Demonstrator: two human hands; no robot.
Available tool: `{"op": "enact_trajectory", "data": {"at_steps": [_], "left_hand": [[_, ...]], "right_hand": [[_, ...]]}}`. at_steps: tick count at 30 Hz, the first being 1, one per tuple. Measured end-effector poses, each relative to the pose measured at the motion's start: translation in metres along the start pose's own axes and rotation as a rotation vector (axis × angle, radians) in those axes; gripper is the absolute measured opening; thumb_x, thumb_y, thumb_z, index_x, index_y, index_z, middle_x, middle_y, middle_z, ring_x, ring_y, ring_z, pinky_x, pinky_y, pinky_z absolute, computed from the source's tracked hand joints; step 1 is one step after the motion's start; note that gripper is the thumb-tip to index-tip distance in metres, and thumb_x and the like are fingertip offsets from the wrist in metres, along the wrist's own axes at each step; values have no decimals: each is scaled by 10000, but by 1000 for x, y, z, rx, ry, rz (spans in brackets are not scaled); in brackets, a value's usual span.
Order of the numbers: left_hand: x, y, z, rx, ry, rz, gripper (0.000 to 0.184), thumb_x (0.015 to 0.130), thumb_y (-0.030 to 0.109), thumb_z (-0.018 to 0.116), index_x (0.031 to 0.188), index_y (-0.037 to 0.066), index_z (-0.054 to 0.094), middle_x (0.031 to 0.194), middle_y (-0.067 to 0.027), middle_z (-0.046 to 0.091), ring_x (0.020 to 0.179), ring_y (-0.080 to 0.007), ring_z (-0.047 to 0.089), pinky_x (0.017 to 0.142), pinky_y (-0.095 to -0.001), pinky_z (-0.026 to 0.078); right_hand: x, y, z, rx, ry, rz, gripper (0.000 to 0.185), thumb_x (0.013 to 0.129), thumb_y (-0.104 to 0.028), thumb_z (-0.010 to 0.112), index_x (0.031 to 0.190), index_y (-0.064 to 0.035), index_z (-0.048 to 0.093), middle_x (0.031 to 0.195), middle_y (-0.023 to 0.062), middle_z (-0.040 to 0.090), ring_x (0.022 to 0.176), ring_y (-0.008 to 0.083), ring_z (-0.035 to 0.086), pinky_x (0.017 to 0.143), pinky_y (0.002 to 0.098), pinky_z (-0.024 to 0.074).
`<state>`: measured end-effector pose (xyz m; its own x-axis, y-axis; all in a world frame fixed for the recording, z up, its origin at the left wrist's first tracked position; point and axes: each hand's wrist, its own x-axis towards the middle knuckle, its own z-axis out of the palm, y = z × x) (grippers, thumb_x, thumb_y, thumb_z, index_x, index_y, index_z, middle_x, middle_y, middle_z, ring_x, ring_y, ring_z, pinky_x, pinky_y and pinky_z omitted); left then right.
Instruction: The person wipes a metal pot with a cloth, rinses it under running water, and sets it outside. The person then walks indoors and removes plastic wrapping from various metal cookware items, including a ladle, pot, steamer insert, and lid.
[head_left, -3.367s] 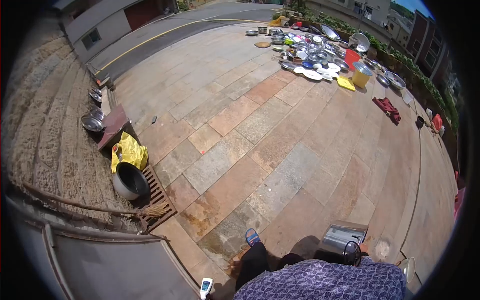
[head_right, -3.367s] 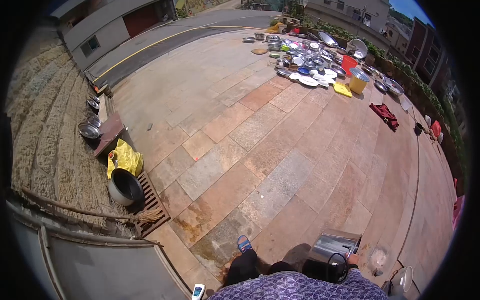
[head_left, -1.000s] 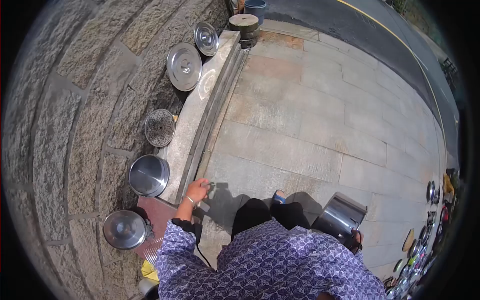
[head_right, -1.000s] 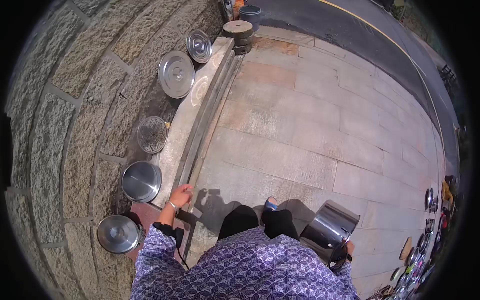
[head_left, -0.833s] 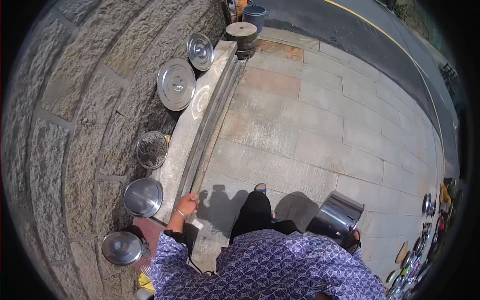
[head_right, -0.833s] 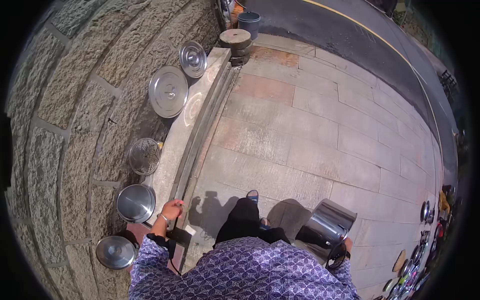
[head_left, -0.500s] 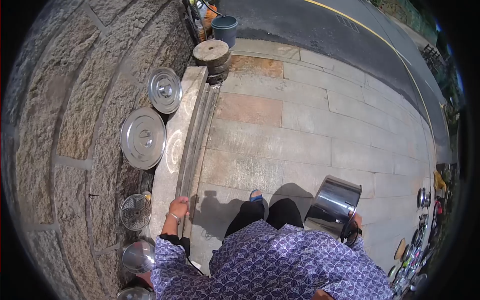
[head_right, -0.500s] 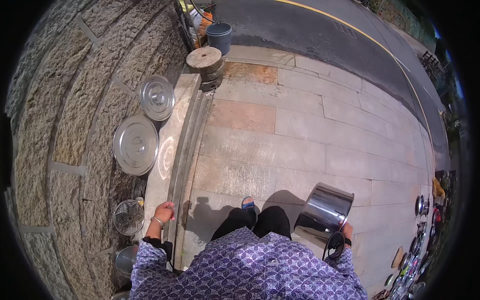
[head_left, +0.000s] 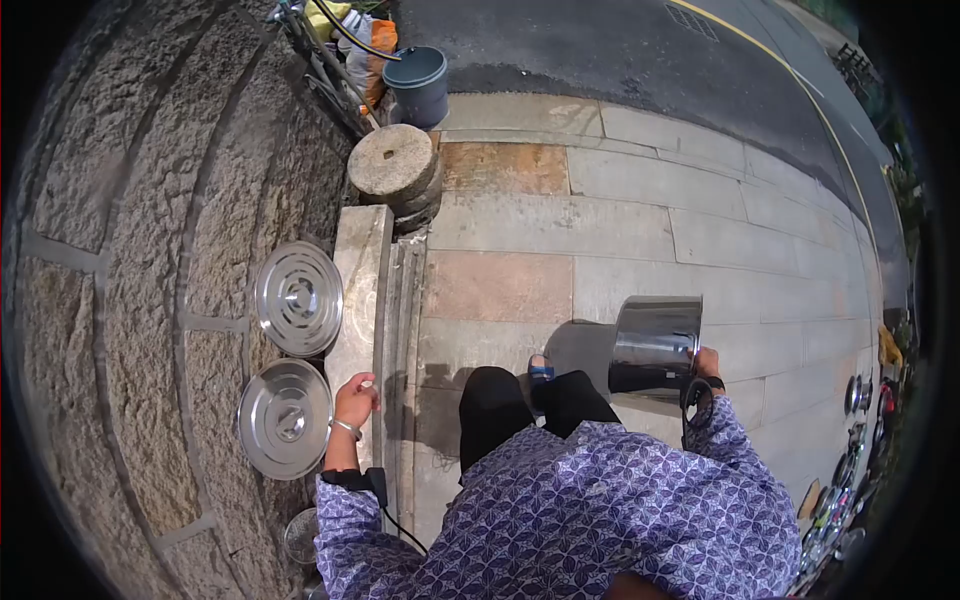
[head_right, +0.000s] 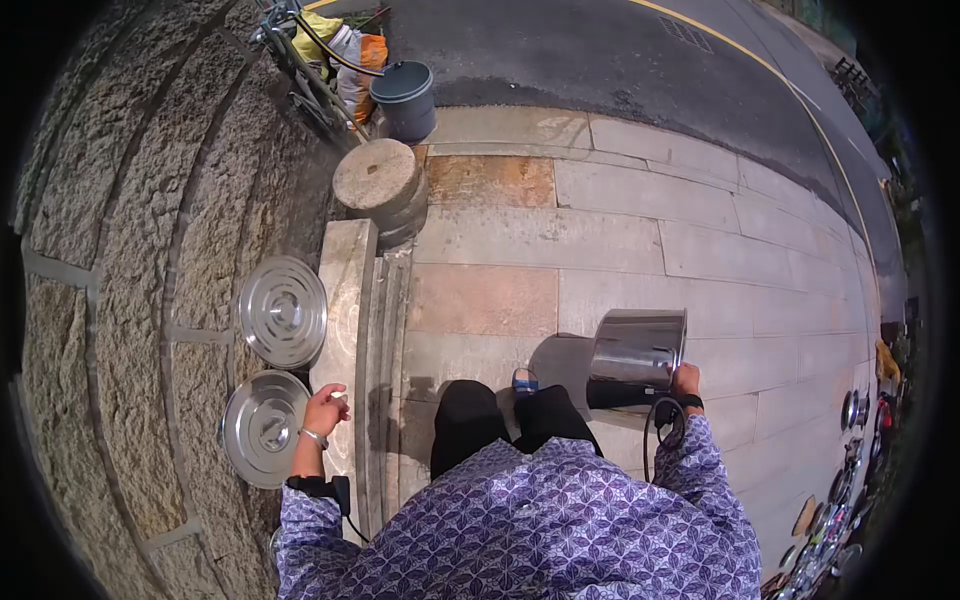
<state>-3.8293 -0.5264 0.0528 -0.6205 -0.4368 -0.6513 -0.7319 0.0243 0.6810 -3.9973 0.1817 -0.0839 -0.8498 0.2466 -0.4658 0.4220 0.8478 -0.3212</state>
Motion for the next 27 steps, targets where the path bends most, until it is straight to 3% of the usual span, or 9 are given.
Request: {"op": "enact_trajectory", "data": {"at_steps": [1, 3, 5, 7, 11, 16, 20, 25, 27], "left_hand": [[10, 5, -4, 24, -6, -51, 313, 721, -10, 494, 1032, -11, 532, 612, -65, 537, 481, -137, 531, 467, -261, 445], [41, 21, -13, 50, -13, -79, 237, 799, 14, 511, 1035, 10, 533, 667, -60, 530, 513, -140, 537, 488, -277, 488], [83, 50, -20, 34, 12, -77, 236, 796, 5, 505, 1029, 12, 537, 674, -63, 535, 513, -138, 534, 487, -275, 488], [132, 91, -29, -15, 79, 52, 238, 793, -3, 480, 1022, 10, 543, 689, -66, 543, 529, -138, 538, 486, -277, 490], [238, 200, -36, -16, 199, 291, 225, 789, 47, 494, 997, 12, 571, 681, -51, 554, 573, -120, 544, 519, -266, 478], [316, 384, -27, 109, 266, 611, 232, 771, 85, 515, 979, 21, 596, 667, -52, 581, 553, -117, 555, 539, -256, 460], [372, 518, -24, 180, 340, 807, 199, 780, 125, 536, 947, 45, 608, 638, -36, 574, 557, -100, 541, 540, -253, 439], [461, 634, -37, 428, 592, 874, 223, 765, 219, 564, 917, 68, 629, 732, -115, 627, 675, -247, 601, 658, -337, 465], [477, 676, -42, 527, 678, 814, 236, 766, 225, 560, 928, 69, 629, 774, -125, 634, 729, -263, 607, 690, -339, 463]], "right_hand": [[24, -19, 4, -6, -5, 1, 226, 726, -190, 643, 664, 22, 594, 561, 47, 537, 527, 134, 436, 497, 342, 361], [75, -67, 9, -4, 28, -9, 369, 739, -361, 590, 702, 4, 628, 624, 161, 606, 582, 265, 611, 574, 396, 462], [123, -115, 10, 53, 7, 1, 349, 739, -333, 588, 700, 12, 624, 596, 150, 593, 531, 234, 591, 523, 383, 454], [157, -167, 7, 268, 50, -15, 304, 740, -281, 582, 694, 18, 619, 553, 115, 572, 475, 192, 543, 469, 361, 429], [243, -246, 15, 456, -26, 0, 176, 745, -181, 594, 686, -18, 626, 578, 29, 545, 518, 134, 483, 459, 301, 373], [280, -402, 6, 725, -109, -15, 102, 722, -142, 636, 679, -52, 616, 559, -25, 514, 496, 97, 447, 451, 259, 334], [341, -479, 21, 828, -181, -40, 49, 703, -94, 643, 687, -56, 618, 557, -27, 526, 474, 81, 439, 443, 246, 331], [404, -543, 36, 856, -289, -109, 98, 720, -136, 640, 689, -48, 613, 580, -21, 533, 493, 83, 447, 461, 242, 350], [429, -556, 43, 862, -289, -109, 88, 723, -124, 641, 684, -51, 612, 583, -29, 533, 505, 74, 450, 473, 236, 356]]}}
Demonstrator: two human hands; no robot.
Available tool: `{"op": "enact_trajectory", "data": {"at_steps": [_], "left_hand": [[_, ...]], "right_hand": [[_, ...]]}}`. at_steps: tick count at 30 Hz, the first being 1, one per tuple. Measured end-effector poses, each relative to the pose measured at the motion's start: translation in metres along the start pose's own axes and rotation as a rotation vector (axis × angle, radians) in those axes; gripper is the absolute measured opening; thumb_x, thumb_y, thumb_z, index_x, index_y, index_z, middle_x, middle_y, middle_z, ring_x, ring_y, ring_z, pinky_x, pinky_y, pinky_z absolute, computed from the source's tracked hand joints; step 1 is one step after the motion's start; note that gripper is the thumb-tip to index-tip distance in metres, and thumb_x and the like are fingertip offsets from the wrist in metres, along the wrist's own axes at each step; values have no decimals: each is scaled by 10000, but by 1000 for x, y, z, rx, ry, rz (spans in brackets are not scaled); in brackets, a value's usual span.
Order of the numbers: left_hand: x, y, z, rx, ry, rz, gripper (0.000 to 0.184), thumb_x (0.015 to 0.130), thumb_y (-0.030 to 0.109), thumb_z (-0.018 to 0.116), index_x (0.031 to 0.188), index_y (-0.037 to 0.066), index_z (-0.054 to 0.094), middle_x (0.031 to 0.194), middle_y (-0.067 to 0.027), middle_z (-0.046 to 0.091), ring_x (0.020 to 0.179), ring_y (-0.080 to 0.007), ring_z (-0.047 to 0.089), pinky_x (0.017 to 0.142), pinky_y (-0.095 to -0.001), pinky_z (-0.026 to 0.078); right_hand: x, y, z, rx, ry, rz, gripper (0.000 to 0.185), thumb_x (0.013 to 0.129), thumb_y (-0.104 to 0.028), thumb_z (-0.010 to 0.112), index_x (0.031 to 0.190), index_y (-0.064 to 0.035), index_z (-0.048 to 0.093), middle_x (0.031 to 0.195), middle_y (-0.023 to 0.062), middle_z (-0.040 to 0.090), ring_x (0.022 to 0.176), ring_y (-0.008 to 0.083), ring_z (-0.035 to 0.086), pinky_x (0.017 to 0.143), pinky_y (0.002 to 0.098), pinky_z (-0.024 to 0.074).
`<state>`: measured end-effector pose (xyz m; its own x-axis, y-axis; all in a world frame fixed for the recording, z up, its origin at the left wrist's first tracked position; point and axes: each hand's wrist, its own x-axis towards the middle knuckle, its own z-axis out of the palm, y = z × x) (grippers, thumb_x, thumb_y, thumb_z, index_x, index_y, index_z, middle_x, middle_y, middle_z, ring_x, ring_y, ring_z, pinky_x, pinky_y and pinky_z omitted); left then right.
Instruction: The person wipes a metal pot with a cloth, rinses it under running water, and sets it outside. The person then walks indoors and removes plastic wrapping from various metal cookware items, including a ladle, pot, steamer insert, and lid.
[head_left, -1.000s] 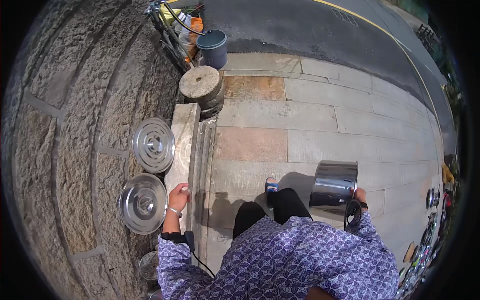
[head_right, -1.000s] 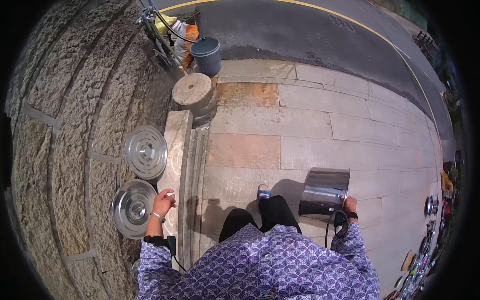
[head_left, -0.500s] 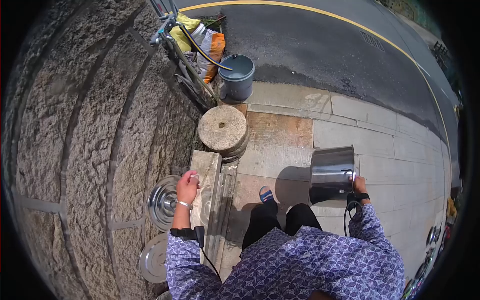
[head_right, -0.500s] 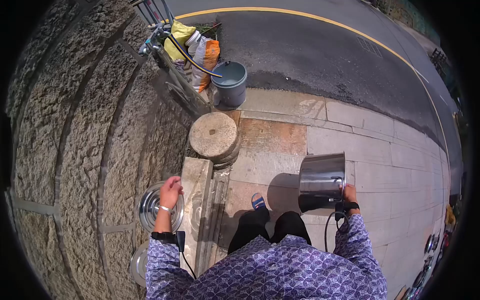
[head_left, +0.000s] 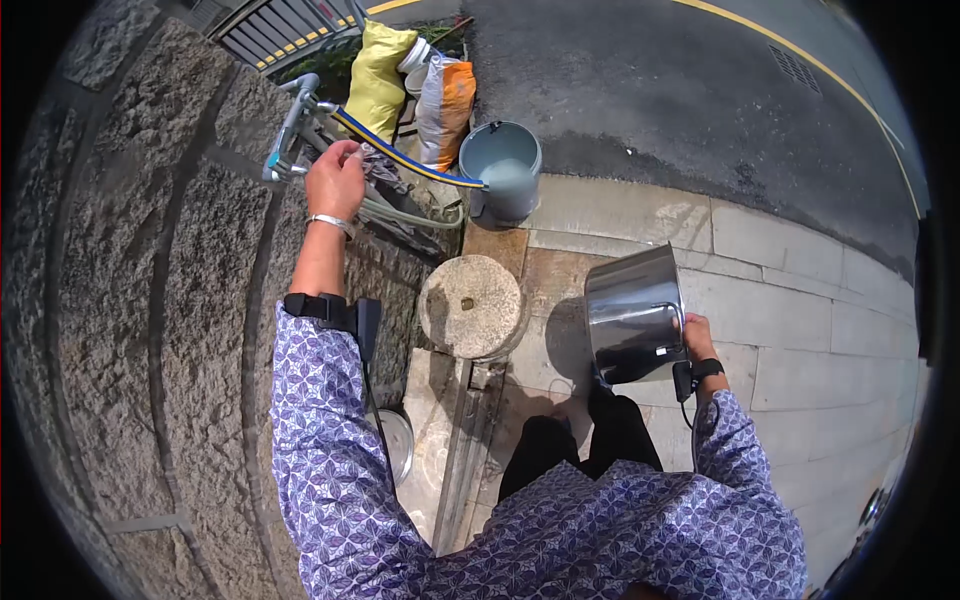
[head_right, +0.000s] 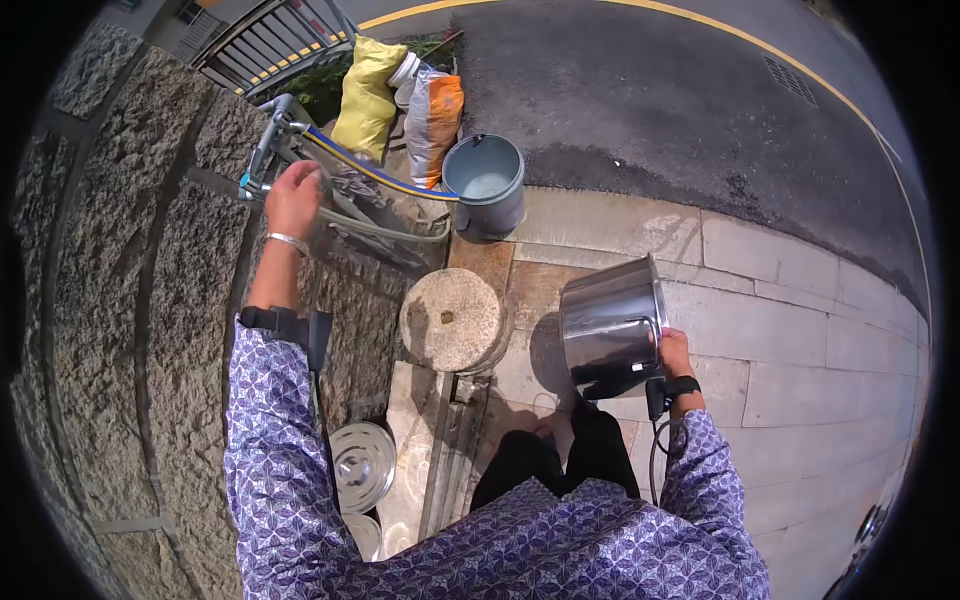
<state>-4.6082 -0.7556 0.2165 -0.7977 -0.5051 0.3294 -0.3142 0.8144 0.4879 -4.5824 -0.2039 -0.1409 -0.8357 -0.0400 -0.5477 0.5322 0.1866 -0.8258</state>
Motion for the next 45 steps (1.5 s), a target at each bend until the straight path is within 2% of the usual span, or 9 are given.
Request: {"op": "enact_trajectory", "data": {"at_steps": [8, 12, 16, 18, 26, 32, 36, 42, 45], "left_hand": [[133, -35, 30, 588, 202, -60, 415, 769, 261, 475, 1145, 98, 539, 1019, -219, 584, 989, -352, 547, 853, -405, 425], [196, -110, 47, 693, 113, -123, 422, 781, 304, 472, 1179, 170, 520, 1065, -149, 594, 1008, -310, 552, 872, -389, 411], [191, -93, 52, 728, 164, -172, 440, 768, 300, 488, 1191, 180, 506, 1062, -137, 599, 998, -303, 560, 856, -391, 419], [194, -95, 56, 712, 272, -202, 471, 739, 242, 499, 1205, 181, 497, 1086, -200, 569, 1037, -326, 532, 882, -394, 406], [207, -115, 32, 685, 171, -168, 421, 744, 339, 539, 1133, 180, 565, 1085, -117, 593, 1022, -298, 547, 871, -375, 410], [232, -138, 23, 781, 160, -180, 430, 703, 401, 572, 1082, 201, 606, 1058, -122, 606, 996, -285, 565, 859, -357, 423], [226, -104, 30, 1061, 106, -257, 487, 737, 418, 454, 1064, 92, 608, 1073, -144, 597, 1018, -304, 556, 863, -381, 412], [209, -65, 38, 1014, 59, -366, 546, 715, 407, 451, 1081, 26, 587, 1134, -172, 559, 1064, -342, 523, 892, -415, 391], [206, -57, 41, 1009, 75, -468, 515, 695, 383, 478, 1085, 66, 595, 1139, -164, 560, 1070, -322, 527, 880, -407, 399]], "right_hand": [[24, -34, 17, -31, -46, 84, 78, 742, -62, 604, 664, -70, 609, 580, -56, 518, 511, 50, 405, 475, 218, 309], [36, -17, 11, -130, 26, 98, 78, 737, -46, 600, 662, -62, 612, 567, -62, 497, 500, 47, 378, 464, 224, 292], [53, 17, -7, -230, 68, 115, 62, 728, -20, 580, 694, -40, 627, 576, -31, 527, 524, 68, 417, 480, 244, 327], [61, 35, -15, -329, 100, 111, 80, 723, -4, 562, 726, -18, 641, 581, -3, 550, 548, 88, 453, 499, 267, 362], [66, 58, -21, -283, 157, 166, 84, 738, -27, 563, 739, -12, 646, 542, 0, 528, 486, 95, 443, 452, 281, 349], [79, 38, 16, -93, 110, 213, 117, 749, -23, 539, 775, -28, 653, 578, 9, 559, 506, 88, 462, 464, 271, 361], [101, 28, 53, -143, 90, 191, 103, 752, -24, 556, 794, -19, 649, 634, 27, 594, 573, 102, 500, 526, 278, 402], [112, -42, 122, -3, 78, 122, 35, 740, -22, 595, 732, -36, 626, 620, 4, 575, 512, 81, 466, 471, 248, 368], [124, -69, 150, -26, 69, 103, 34, 746, -26, 598, 732, -28, 628, 620, 2, 575, 523, 75, 455, 477, 245, 358]]}}
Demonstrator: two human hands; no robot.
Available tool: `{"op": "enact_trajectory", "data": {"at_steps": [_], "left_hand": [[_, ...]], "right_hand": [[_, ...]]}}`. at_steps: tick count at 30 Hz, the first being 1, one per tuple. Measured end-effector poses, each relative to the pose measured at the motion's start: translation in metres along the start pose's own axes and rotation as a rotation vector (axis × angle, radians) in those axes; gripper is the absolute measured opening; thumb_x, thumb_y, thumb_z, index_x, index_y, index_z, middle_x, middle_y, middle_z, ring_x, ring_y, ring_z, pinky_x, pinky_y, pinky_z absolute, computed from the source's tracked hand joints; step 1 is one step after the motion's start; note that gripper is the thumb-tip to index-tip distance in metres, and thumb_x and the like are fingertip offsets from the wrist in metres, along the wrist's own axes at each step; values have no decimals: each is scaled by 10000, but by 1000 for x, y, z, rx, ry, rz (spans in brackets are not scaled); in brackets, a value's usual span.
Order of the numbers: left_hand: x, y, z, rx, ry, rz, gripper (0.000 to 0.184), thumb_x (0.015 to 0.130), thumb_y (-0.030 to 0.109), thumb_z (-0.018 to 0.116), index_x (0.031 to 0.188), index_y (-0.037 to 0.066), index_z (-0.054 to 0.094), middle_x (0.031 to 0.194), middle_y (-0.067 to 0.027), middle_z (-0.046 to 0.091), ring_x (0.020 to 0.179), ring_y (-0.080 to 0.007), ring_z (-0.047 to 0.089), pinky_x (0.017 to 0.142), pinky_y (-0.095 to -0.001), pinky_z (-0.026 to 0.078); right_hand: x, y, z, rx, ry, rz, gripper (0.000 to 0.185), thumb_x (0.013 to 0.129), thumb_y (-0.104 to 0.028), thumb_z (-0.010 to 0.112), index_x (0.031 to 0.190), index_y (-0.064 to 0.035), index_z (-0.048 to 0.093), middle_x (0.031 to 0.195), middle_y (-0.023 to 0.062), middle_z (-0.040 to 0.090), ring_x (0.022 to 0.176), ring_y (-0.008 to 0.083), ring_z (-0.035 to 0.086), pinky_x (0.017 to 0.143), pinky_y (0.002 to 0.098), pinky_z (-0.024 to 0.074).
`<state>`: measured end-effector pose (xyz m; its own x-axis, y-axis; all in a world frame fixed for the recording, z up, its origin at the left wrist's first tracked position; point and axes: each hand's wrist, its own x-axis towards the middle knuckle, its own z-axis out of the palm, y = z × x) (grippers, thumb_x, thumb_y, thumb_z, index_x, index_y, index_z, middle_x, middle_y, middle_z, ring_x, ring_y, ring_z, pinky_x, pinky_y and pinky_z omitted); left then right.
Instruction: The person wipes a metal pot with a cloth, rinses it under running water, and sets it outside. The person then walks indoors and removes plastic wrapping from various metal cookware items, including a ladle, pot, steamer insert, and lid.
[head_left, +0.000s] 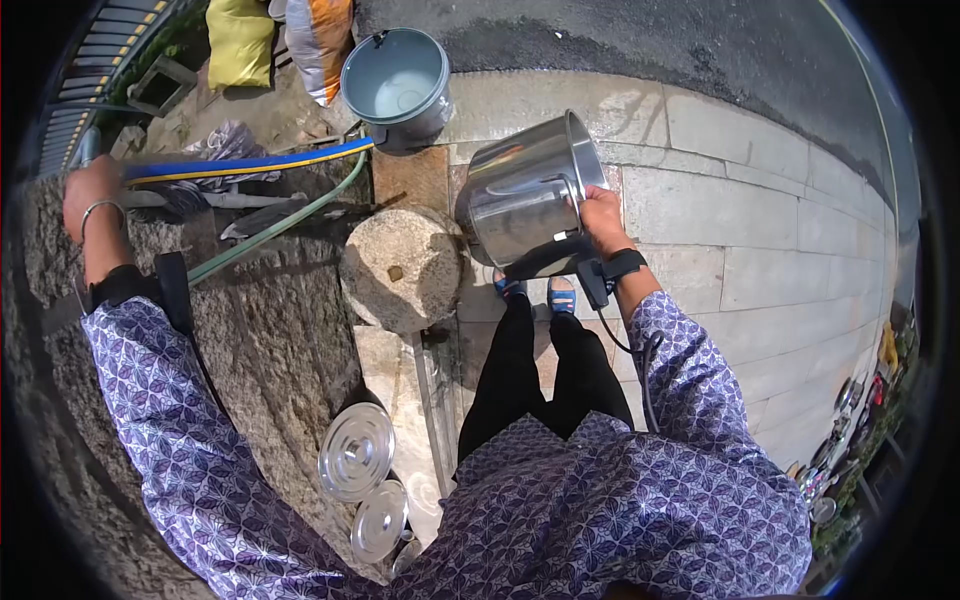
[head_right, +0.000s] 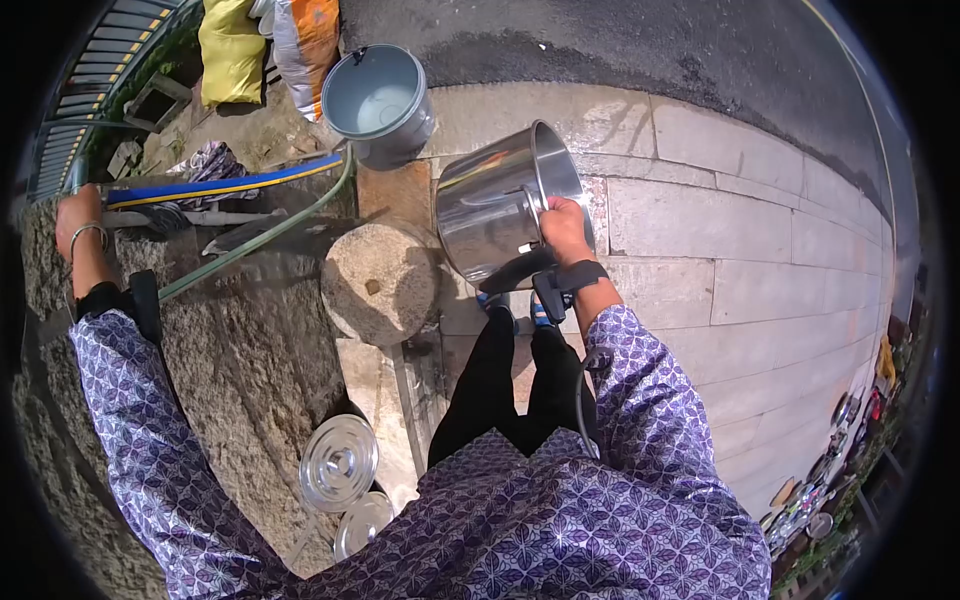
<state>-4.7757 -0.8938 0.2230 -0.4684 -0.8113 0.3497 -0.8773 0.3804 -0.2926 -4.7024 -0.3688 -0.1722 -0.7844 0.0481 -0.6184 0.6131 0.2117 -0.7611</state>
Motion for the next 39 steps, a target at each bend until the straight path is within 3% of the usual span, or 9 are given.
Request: {"op": "enact_trajectory", "data": {"at_steps": [9, 13, 15, 17, 21, 25, 28, 31, 39], "left_hand": [[6, -1, 5, -94, -6, -36, 486, 707, 364, 501, 1077, 66, 602, 1164, -139, 552, 1103, -314, 503, 893, -399, 390], [-37, 3, 19, -354, 221, -7, 712, 732, 500, 533, 1225, -3, 428, 1196, -236, 481, 1112, -369, 467, 919, -427, 362], [-95, 2, 21, -551, 524, 300, 717, 747, 463, 573, 1246, -10, 371, 1161, -236, 485, 1080, -364, 472, 906, -427, 366], [-159, 4, 16, -819, 638, 648, 497, 781, 180, 607, 1218, 15, 437, 1136, -187, 503, 1028, -329, 485, 883, -384, 384], [-255, -15, 90, -940, -40, 800, 361, 753, 76, 578, 1109, 40, 532, 1045, -144, 573, 949, -318, 539, 842, -389, 415], [-310, -33, 188, -948, -995, 337, 303, 778, 71, 531, 1077, 22, 535, 987, -121, 604, 858, -205, 584, 682, -322, 468], [-359, -16, 297, -1486, -1102, 80, 297, 811, 106, 529, 1098, 31, 534, 985, -90, 601, 837, -152, 569, 648, -272, 447], [-327, 44, 248, -1558, -1329, -345, 297, 855, 155, 512, 1128, 39, 525, 994, -64, 585, 800, -151, 558, 612, -242, 416], [-287, 115, 266, -1816, -1346, -536, 378, 856, 369, 520, 1134, 113, 517, 964, -2, 573, 877, -134, 508, 756, -306, 326]], "right_hand": [[24, -69, 97, -67, -39, -184, 94, 720, -51, 625, 789, 12, 630, 670, 81, 622, 611, 135, 549, 585, 283, 428], [34, -86, 134, -74, -105, -241, 112, 697, -35, 584, 786, 15, 631, 688, 119, 633, 627, 173, 582, 604, 299, 437], [39, -94, 151, -107, -115, -265, 133, 694, -33, 559, 794, 22, 627, 703, 136, 637, 632, 194, 593, 610, 302, 439], [46, -103, 166, -321, -67, -362, 168, 673, -35, 512, 781, 34, 620, 708, 194, 623, 667, 266, 616, 630, 329, 447], [57, -123, 204, -390, -44, -393, 166, 644, -48, 507, 739, 8, 632, 741, 233, 598, 750, 381, 593, 693, 383, 452], [62, -133, 236, -477, -89, -375, 177, 645, -87, 517, 742, -1, 636, 760, 234, 598, 763, 391, 583, 716, 394, 451], [65, -130, 254, -518, -97, -414, 179, 641, -96, 525, 741, 2, 638, 761, 241, 598, 776, 386, 588, 725, 401, 453], [75, -126, 274, -524, -106, -353, 183, 643, -95, 529, 744, 11, 640, 770, 241, 604, 788, 380, 594, 727, 400, 457], [59, -138, 308, -699, -138, -384, 210, 638, -113, 565, 762, 43, 630, 785, 250, 606, 780, 370, 603, 719, 401, 466]]}}
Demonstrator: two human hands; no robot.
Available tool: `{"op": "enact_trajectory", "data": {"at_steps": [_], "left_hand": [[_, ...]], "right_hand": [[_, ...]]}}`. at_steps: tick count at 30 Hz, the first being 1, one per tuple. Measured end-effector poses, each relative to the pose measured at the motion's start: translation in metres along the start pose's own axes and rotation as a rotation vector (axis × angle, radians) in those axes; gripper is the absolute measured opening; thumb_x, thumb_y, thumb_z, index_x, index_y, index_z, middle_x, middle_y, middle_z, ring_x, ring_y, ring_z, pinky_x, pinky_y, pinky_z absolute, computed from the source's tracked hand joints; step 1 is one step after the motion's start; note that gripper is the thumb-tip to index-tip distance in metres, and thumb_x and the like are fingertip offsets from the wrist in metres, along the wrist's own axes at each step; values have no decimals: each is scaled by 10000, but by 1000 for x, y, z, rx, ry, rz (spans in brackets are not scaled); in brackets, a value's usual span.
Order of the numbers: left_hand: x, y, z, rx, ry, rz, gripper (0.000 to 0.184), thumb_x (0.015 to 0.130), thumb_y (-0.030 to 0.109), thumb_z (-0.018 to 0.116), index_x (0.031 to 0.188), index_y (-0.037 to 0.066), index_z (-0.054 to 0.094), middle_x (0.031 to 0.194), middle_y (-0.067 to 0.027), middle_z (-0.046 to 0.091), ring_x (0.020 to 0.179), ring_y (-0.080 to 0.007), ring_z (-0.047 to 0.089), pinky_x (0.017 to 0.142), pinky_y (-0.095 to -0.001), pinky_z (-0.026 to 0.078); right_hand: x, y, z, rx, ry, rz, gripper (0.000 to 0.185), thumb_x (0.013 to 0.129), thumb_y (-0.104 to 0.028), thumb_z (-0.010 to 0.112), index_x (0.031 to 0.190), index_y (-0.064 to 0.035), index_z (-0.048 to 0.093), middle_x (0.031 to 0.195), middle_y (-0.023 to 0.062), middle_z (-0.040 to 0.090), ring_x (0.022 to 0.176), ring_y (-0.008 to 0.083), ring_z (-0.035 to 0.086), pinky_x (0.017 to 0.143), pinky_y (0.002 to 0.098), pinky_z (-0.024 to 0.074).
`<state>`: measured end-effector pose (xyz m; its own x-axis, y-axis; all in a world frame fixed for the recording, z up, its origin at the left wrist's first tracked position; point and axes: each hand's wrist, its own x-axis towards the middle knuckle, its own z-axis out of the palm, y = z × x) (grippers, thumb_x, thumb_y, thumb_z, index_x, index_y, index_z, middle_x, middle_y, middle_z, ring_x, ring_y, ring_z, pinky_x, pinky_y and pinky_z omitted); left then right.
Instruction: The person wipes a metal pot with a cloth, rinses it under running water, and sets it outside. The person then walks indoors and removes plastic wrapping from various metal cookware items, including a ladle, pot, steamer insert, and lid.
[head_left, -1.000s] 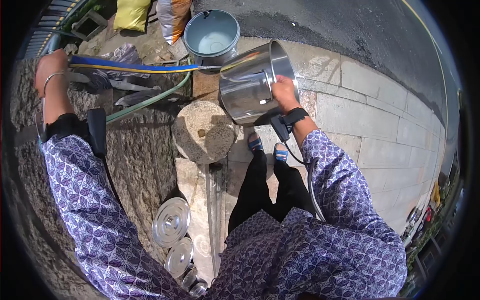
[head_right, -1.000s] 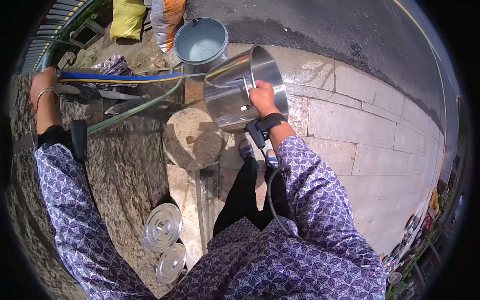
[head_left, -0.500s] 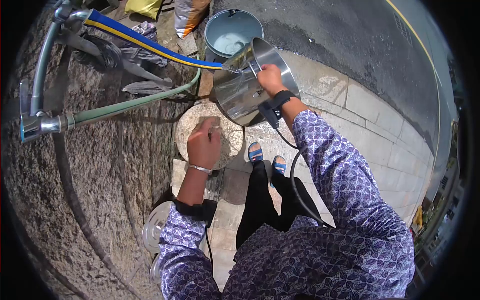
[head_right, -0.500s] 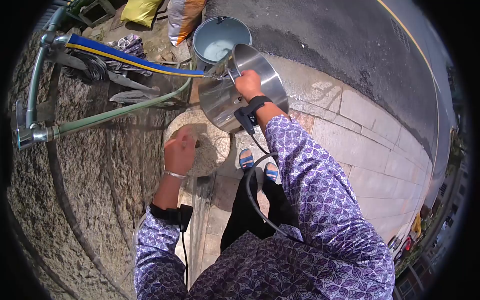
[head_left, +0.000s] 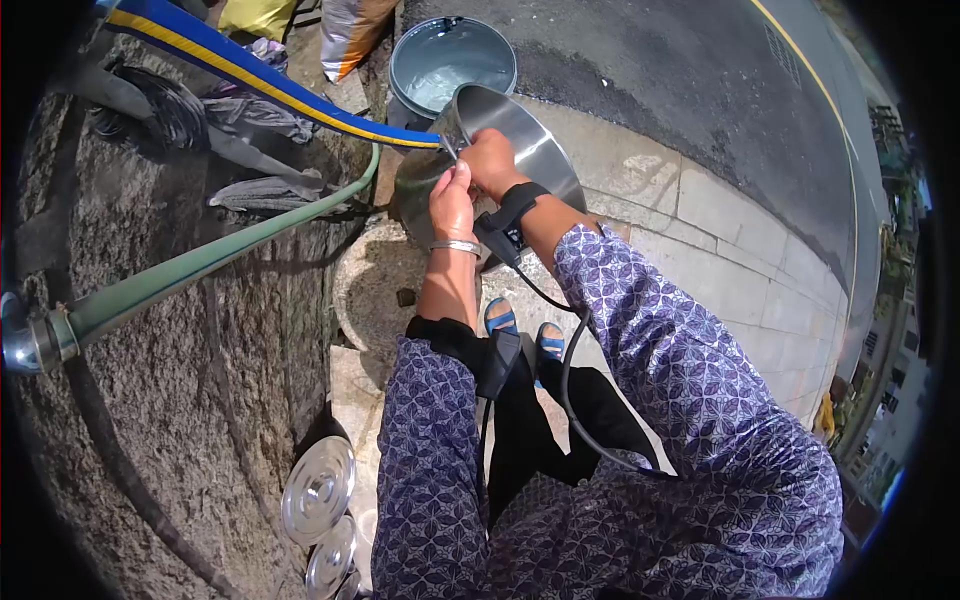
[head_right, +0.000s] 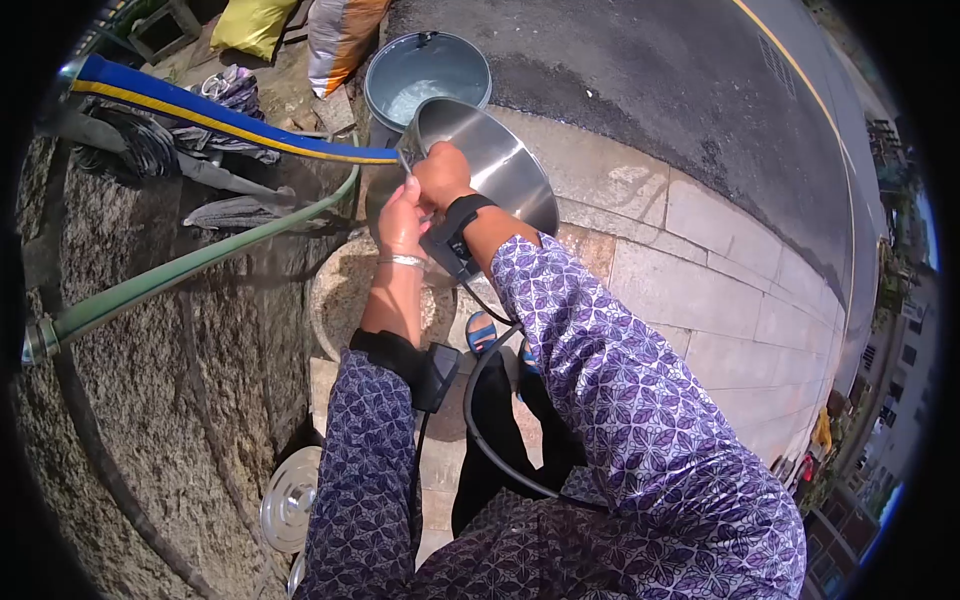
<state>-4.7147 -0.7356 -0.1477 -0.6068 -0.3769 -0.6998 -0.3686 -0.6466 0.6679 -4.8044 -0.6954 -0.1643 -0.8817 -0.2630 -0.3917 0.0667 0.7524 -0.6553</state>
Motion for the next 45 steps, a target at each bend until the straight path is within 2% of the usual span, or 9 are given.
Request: {"op": "enact_trajectory", "data": {"at_steps": [3, 4, 8, 11, 14, 17, 23, 30, 45], "left_hand": [[14, 2, -16, -75, 131, -78, 236, 854, 345, 509, 977, 146, 540, 888, 1, 577, 821, -129, 497, 749, -294, 303], [23, 1, -27, -146, 13, -61, 189, 860, 311, 505, 943, 143, 529, 823, 8, 574, 789, -134, 499, 745, -299, 303], [44, 2, -44, -235, -55, -1, 166, 873, 264, 494, 917, 105, 509, 759, -33, 584, 752, -166, 540, 743, -326, 314], [43, 6, -44, -108, -92, 8, 194, 876, 266, 493, 940, 83, 500, 740, -60, 607, 839, -190, 566, 782, -374, 308], [35, 10, -32, -94, 4, 16, 184, 884, 209, 486, 903, 31, 528, 654, -62, 588, 662, -175, 570, 626, -305, 357], [34, 5, -27, -140, -33, 5, 171, 881, 191, 492, 894, 24, 524, 676, -78, 585, 697, -198, 581, 690, -354, 428], [34, 2, -32, -303, -17, -16, 194, 880, 162, 494, 947, -17, 456, 817, -145, 543, 862, -275, 550, 839, -444, 457], [7, 1, -39, -426, 105, 2, 148, 896, 146, 461, 870, 1, 449, 770, -112, 486, 826, -282, 519, 843, -461, 451], [-42, -48, -69, -498, -41, 100, 113, 879, 106, 439, 881, -2, 408, 675, -108, 489, 743, -309, 565, 828, -533, 431]], "right_hand": [[-2, 13, 16, 135, -127, -51, 220, 671, -160, 568, 777, 22, 632, 775, 246, 604, 763, 369, 600, 702, 398, 467], [-6, 13, 12, 243, -234, -116, 225, 694, -183, 561, 781, 11, 633, 773, 244, 602, 757, 369, 598, 699, 399, 466], [-46, 46, -6, 19, -298, -365, 322, 792, -328, 550, 818, -17, 629, 744, 214, 601, 743, 360, 588, 688, 400, 453], [-71, 89, -23, -121, -370, -279, 340, 794, -381, 579, 828, -47, 631, 721, 189, 599, 718, 349, 575, 668, 377, 452], [-76, 150, -23, 148, -398, -198, 323, 793, -381, 591, 815, -61, 629, 679, 180, 571, 667, 345, 543, 627, 362, 440], [-71, 146, -49, -190, -455, -250, 337, 796, -394, 586, 811, -61, 630, 651, 185, 538, 628, 346, 510, 598, 364, 423], [-65, 126, -80, -168, -458, -307, 330, 798, -371, 588, 843, -46, 627, 694, 199, 543, 640, 349, 520, 605, 367, 427], [-64, 99, -104, -343, -465, -513, 326, 780, -358, 596, 816, -35, 626, 690, 194, 555, 660, 380, 526, 589, 403, 426], [-88, 88, -132, -688, -475, -803, 157, 761, -237, 610, 766, -82, 633, 677, 136, 584, 697, 330, 568, 623, 392, 444]]}}
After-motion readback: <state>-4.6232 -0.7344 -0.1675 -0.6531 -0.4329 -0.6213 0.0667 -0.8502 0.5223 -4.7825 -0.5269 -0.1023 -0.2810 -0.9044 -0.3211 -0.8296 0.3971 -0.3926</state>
